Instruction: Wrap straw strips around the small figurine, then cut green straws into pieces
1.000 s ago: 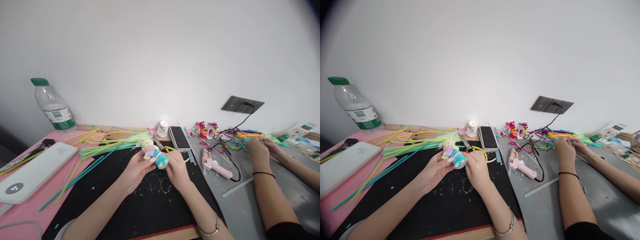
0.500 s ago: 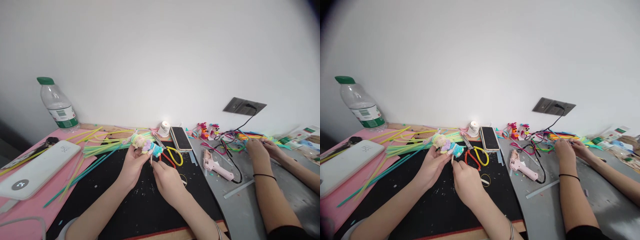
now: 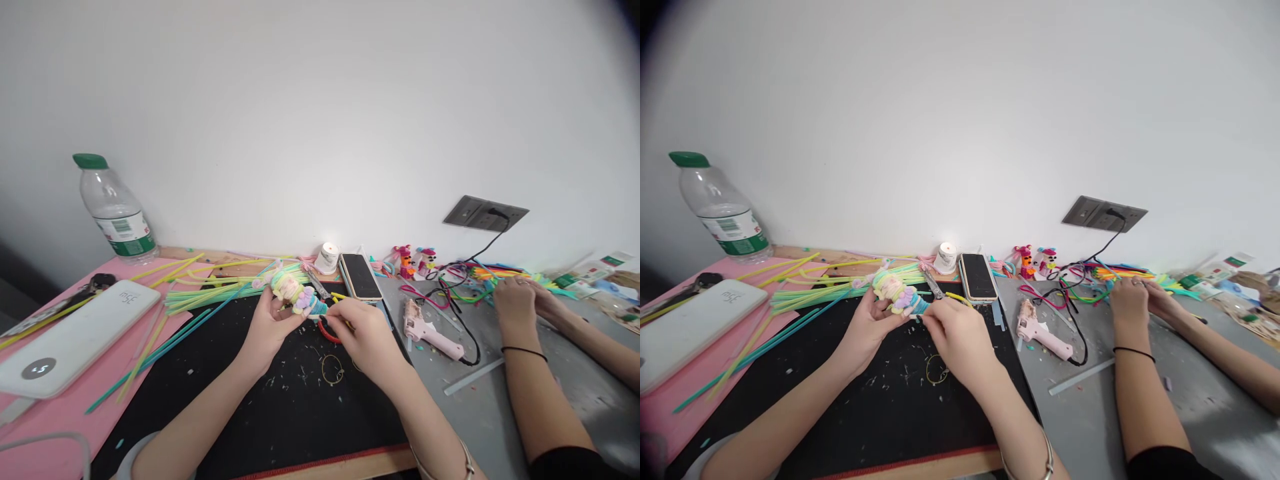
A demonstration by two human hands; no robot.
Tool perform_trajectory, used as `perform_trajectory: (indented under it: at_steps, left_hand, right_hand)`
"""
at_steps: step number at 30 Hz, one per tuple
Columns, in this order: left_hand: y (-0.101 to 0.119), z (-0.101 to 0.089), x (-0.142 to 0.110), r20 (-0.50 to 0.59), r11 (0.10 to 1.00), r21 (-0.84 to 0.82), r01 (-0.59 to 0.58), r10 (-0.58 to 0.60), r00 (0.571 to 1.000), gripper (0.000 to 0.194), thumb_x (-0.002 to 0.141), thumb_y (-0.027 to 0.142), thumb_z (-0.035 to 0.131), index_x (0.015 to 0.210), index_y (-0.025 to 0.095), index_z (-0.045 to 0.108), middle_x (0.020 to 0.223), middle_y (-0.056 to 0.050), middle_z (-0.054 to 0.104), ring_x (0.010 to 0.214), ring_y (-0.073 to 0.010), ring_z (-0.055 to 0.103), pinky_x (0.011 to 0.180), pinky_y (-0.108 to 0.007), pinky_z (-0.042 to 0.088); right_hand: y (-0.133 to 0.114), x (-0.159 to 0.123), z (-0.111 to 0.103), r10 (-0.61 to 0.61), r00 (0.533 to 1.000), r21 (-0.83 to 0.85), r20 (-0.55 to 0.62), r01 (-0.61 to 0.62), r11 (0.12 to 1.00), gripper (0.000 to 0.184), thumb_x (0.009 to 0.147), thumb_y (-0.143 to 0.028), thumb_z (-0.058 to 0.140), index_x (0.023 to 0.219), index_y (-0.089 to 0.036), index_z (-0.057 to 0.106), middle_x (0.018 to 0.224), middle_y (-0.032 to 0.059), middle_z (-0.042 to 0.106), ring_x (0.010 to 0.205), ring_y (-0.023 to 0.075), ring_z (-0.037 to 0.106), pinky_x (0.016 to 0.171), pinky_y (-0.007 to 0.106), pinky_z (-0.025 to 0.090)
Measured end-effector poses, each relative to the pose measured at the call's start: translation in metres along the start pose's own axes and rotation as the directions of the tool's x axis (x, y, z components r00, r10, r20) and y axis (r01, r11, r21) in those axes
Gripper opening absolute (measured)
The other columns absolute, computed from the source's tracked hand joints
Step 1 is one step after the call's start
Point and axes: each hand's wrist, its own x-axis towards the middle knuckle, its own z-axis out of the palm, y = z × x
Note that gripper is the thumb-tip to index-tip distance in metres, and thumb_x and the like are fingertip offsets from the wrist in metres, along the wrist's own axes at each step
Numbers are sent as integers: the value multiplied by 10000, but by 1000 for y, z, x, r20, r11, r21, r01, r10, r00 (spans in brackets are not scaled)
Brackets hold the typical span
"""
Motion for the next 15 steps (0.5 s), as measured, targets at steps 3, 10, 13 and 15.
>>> perform_trajectory:
  at_steps: [3,10,13,15]
  left_hand:
    - [0,0,-2,32,998,-5,55,-55,998,644,642,133,747,1192,250,433,1153,-61,620,967,-193,633,848,-312,490]
    - [1,0,-5,101,991,-14,130,-128,987,665,643,118,750,1211,248,429,1083,-49,636,920,-175,637,819,-297,500]
    - [3,0,-7,105,985,-34,172,-167,980,617,650,118,747,1178,239,454,1045,-41,641,943,-190,630,808,-307,514]
    - [3,-1,-8,123,975,-64,211,-202,972,555,678,134,732,1156,240,469,1046,-37,637,975,-201,620,815,-327,523]
  right_hand:
    - [8,7,-6,65,998,105,-28,-62,993,104,821,-166,550,728,-174,596,695,3,617,643,115,545,618,213,385]
    - [24,15,-5,205,978,347,32,-203,916,123,787,-219,561,692,-152,600,654,-3,582,568,95,481,525,198,353]
    - [31,14,-1,238,969,428,70,-245,870,137,783,-243,560,694,-145,592,633,-8,548,551,91,440,505,200,328]
    - [34,13,2,249,965,471,86,-260,843,148,787,-256,558,696,-143,592,622,-9,531,552,92,422,504,204,318]
